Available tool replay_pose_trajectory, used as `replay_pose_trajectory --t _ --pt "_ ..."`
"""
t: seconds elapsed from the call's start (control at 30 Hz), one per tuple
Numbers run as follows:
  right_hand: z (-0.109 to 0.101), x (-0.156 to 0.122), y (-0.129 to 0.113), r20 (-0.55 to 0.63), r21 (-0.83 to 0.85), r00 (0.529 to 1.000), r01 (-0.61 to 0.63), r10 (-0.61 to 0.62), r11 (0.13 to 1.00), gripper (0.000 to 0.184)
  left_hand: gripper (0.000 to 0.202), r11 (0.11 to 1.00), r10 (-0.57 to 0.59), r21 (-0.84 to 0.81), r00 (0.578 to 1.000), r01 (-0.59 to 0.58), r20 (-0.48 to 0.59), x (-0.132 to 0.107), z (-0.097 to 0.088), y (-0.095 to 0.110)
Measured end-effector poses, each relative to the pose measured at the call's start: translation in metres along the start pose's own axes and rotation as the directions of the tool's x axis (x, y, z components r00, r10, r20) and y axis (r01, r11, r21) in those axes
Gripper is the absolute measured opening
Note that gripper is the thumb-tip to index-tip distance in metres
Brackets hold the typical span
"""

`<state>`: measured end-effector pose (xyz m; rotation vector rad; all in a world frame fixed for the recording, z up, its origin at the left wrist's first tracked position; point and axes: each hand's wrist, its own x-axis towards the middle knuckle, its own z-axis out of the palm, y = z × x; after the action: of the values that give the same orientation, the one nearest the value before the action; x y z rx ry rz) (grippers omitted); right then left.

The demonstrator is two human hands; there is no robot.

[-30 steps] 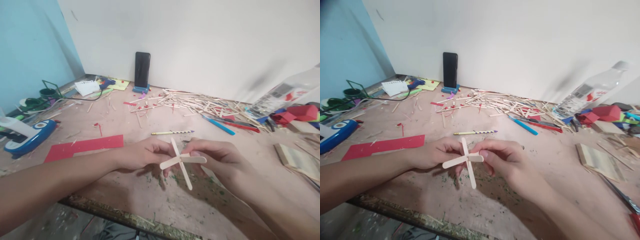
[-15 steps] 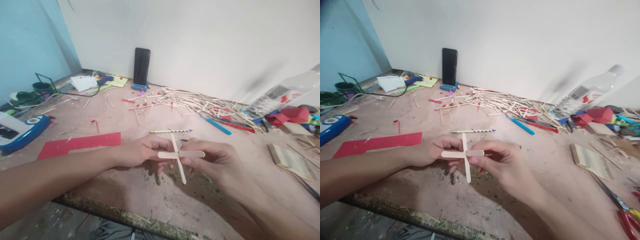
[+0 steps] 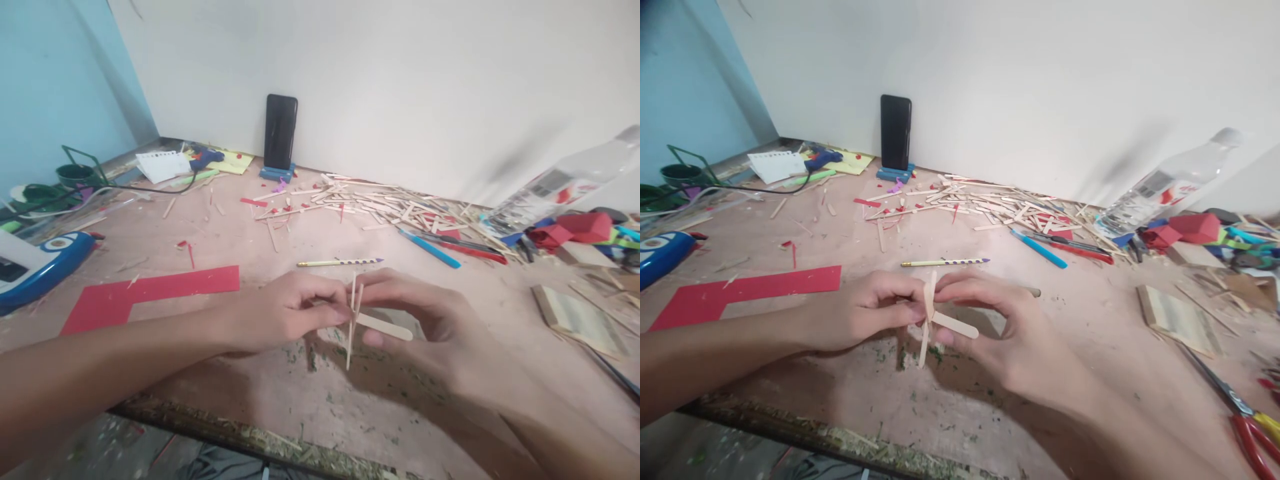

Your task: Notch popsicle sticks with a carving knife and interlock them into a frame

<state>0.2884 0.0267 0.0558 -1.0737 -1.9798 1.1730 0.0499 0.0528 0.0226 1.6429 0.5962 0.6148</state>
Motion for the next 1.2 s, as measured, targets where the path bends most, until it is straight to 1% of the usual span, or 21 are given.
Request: replay_pose_trajectory --t 0.07,0.1,0.13,0.2,0.23,0.33,0.4,0.53,0.7,0.8,0.9,1.03,1.1,1.2 --pt "-0.007 -0.002 0.000 0.025 -0.055 1.000 -0.011 0.012 0.998 0.033 0.020 0.997 0.021 0.074 1.000 -0.020 -0.010 0.000 -0.001 0.001" --pt "-0.009 -0.002 -0.001 0.035 -0.072 0.999 -0.039 0.042 0.997 0.036 0.020 0.993 0.030 0.112 0.999 -0.027 -0.020 -0.001 -0.001 0.000" --pt "-0.011 -0.002 -0.001 0.038 -0.086 0.997 -0.068 0.072 0.994 0.034 0.020 0.988 0.038 0.150 0.999 -0.033 -0.032 -0.001 -0.002 0.000" --pt "-0.010 -0.001 -0.002 0.049 -0.122 0.988 -0.142 0.149 0.982 0.018 0.022 0.974 0.054 0.222 0.997 -0.041 -0.055 -0.001 -0.002 0.000" --pt "-0.008 0.000 -0.002 0.058 -0.135 0.981 -0.175 0.184 0.975 0.014 0.023 0.967 0.062 0.252 0.996 -0.044 -0.065 -0.001 -0.001 0.000" --pt "-0.001 0.002 -0.004 0.102 -0.125 0.966 -0.226 0.239 0.966 0.036 0.026 0.949 0.071 0.312 0.996 -0.049 -0.060 -0.001 -0.001 -0.001" --pt "0.004 0.003 -0.005 0.124 -0.100 0.965 -0.219 0.231 0.970 0.042 0.027 0.942 0.056 0.333 0.998 -0.039 -0.041 -0.002 -0.001 -0.001" --pt "0.008 0.002 -0.008 0.136 -0.093 0.964 -0.218 0.229 0.971 0.043 0.030 0.941 0.008 0.338 0.999 0.004 -0.033 -0.002 0.001 -0.001" --pt "0.013 -0.001 -0.007 0.116 -0.112 0.975 -0.177 0.190 0.978 0.044 0.031 0.955 -0.036 0.293 0.998 0.049 -0.048 -0.001 0.004 0.001" --pt "0.018 -0.003 -0.004 0.086 -0.168 0.986 -0.128 0.144 0.977 0.041 0.033 0.957 -0.057 0.282 0.997 0.069 -0.051 -0.002 0.005 0.002" --pt "0.020 -0.004 -0.002 0.075 -0.172 0.989 -0.116 0.130 0.978 0.038 0.029 0.953 -0.053 0.296 0.998 0.059 -0.027 -0.003 0.005 0.003" --pt "0.016 -0.002 -0.005 0.062 -0.058 0.986 -0.151 0.155 0.987 0.039 0.023 0.943 -0.041 0.329 0.999 0.042 -0.009 -0.004 0.005 0.006" --pt "0.012 -0.001 -0.006 0.040 -0.018 0.984 -0.173 0.173 0.985 0.043 0.023 0.942 -0.017 0.335 0.999 0.028 -0.036 -0.005 0.004 0.007" --pt "0.010 -0.001 -0.005 -0.005 -0.009 0.985 -0.172 0.172 0.985 0.047 0.024 0.943 0.006 0.333 0.996 0.025 -0.092 -0.006 0.004 0.008"
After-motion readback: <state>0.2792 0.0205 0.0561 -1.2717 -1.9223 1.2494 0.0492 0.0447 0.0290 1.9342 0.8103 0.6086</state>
